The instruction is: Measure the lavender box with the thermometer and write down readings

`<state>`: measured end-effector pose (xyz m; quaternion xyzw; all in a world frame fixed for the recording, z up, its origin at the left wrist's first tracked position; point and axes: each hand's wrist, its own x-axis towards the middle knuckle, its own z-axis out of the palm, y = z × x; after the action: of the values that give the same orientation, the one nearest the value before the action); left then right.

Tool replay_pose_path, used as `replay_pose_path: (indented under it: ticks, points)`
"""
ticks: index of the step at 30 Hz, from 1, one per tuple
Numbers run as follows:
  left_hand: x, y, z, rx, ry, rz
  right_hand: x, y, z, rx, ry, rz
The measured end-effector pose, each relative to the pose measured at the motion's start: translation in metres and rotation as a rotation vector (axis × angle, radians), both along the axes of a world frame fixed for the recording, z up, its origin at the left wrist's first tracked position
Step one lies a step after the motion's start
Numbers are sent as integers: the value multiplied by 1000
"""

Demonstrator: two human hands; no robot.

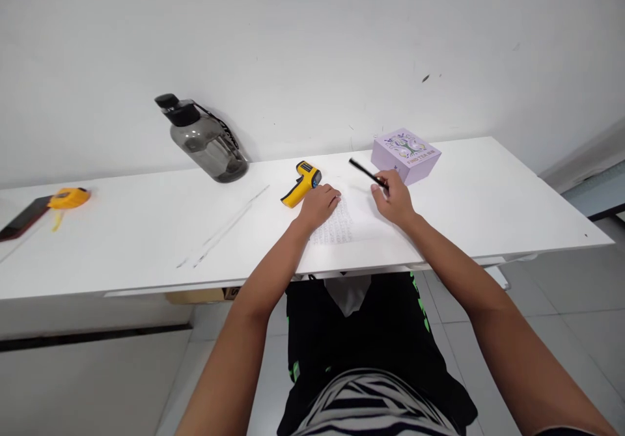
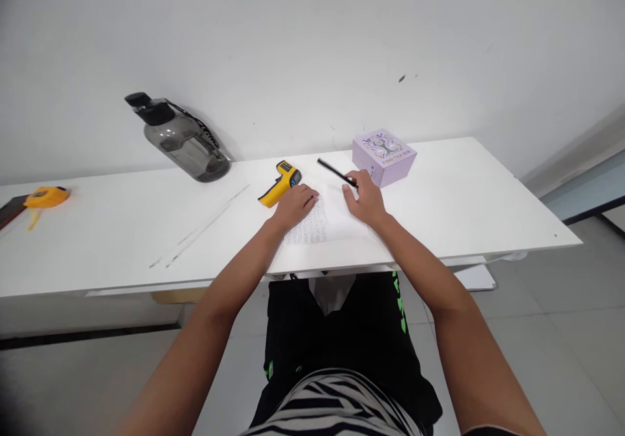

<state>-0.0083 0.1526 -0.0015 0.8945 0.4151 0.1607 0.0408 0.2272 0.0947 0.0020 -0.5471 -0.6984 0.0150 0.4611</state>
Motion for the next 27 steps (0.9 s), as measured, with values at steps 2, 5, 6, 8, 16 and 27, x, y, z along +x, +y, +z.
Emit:
replay_pose_path:
  ticks: [2,5,6,8,16,27]
  points:
    - [0,0,-1,6,0,-6,-13,-7,-2,11,2,17]
    - [0,2,-3,10,-5,-10,-25,-14,-6,-5,-36,65]
    - [0,3,-3,14,-9,-8,-27,-14,-7,-20,-46,89]
    - [-1,4,-4,24,-13,-4,-29,-14,-9,-44,-62,166]
    - [-6,6,1,20,65,-49,-33,-9,-14,-252,57,539]
    - [-8,6,6,-29,15,-27,-47,-17,1,-633,264,403]
